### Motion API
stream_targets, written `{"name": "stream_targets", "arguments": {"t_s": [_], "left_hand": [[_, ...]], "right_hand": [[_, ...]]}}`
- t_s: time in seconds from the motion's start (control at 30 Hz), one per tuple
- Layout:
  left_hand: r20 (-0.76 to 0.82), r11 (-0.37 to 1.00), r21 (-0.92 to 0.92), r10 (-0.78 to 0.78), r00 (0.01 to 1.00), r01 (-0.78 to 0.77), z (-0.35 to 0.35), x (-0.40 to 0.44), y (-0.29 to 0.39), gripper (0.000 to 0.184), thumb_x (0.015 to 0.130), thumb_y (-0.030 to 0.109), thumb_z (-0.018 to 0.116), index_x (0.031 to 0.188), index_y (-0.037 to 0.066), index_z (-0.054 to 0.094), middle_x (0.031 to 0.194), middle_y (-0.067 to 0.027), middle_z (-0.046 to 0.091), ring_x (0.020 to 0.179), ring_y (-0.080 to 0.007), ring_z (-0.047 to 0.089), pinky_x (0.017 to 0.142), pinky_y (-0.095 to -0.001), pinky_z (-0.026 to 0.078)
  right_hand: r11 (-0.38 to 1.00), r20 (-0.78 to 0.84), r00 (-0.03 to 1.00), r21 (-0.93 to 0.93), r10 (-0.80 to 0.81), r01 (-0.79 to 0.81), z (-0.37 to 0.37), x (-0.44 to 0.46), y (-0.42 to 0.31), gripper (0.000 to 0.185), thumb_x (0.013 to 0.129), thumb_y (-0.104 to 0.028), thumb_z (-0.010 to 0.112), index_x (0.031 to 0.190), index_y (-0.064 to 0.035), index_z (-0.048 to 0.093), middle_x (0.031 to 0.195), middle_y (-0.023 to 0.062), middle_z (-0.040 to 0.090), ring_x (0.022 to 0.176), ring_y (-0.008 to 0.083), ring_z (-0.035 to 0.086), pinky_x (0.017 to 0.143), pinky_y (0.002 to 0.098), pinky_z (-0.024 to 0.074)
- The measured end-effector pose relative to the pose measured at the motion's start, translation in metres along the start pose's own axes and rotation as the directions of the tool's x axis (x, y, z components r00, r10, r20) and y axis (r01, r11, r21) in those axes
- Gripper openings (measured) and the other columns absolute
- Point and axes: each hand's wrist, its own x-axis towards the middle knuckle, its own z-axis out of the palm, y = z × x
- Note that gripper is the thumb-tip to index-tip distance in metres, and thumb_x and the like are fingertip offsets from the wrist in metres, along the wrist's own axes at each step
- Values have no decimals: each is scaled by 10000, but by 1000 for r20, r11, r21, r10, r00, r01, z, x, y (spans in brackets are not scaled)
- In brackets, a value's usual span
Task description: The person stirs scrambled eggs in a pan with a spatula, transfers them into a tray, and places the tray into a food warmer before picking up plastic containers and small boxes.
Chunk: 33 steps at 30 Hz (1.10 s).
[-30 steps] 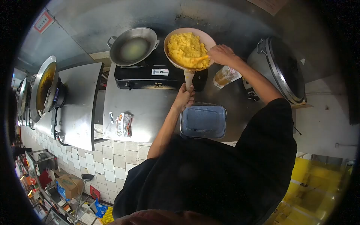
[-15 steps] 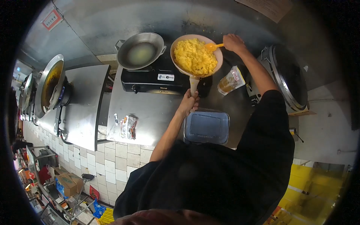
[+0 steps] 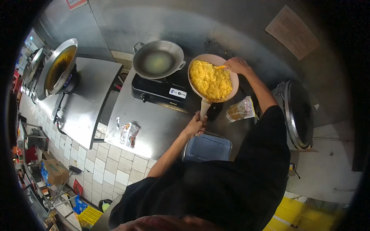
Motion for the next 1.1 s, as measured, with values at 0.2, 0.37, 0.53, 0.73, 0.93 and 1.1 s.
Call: {"name": "stream_targets", "arguments": {"t_s": [0.2,0.37,0.53,0.73,0.93,1.1], "left_hand": [[-36,1000,18,-3,999,4,2,-1,-1,283,1000,224,516,1207,102,368,749,-21,432,506,-76,380,399,-230,338],[-30,999,49,12,999,-10,-3,1,-3,262,1001,233,517,1180,93,386,764,-26,445,516,-78,397,397,-227,343],[-43,1000,2,10,999,-10,2,-4,2,206,1000,229,517,1109,103,396,761,-22,443,505,-74,383,389,-228,322],[-27,1000,-1,10,1000,-10,-1,-2,1,182,1002,215,507,1090,115,383,748,-18,437,504,-68,374,392,-226,309],[-49,1000,5,-1,999,2,1,-2,-1,174,1002,222,511,1085,121,397,745,-5,437,510,-61,366,398,-221,302],[-36,1000,15,12,999,-11,0,-2,-1,164,1005,217,499,1075,111,394,749,-10,442,513,-63,376,407,-225,319]], "right_hand": [[975,-56,976,-84,-209,204,-9,-51,-30,238,885,-240,622,1063,-109,710,909,107,696,893,337,650,773,434,509],[991,5,999,-127,-36,37,20,-61,-34,185,881,-201,603,961,-63,697,976,153,677,879,362,652,772,458,511],[949,-402,903,-194,155,-249,46,-66,-16,131,826,-119,602,882,-46,695,885,195,679,868,377,664,754,475,519],[991,-199,975,-75,93,-110,-28,-117,-92,155,870,-160,600,920,-48,696,899,180,662,878,386,649,753,500,500],[990,44,999,-142,25,-19,-8,-123,-132,125,864,-146,606,847,-35,661,930,159,667,887,368,649,744,460,504],[958,-270,962,-285,-47,-34,69,-95,-115,133,847,-74,566,910,-19,670,1044,175,645,922,371,650,767,463,512]]}}
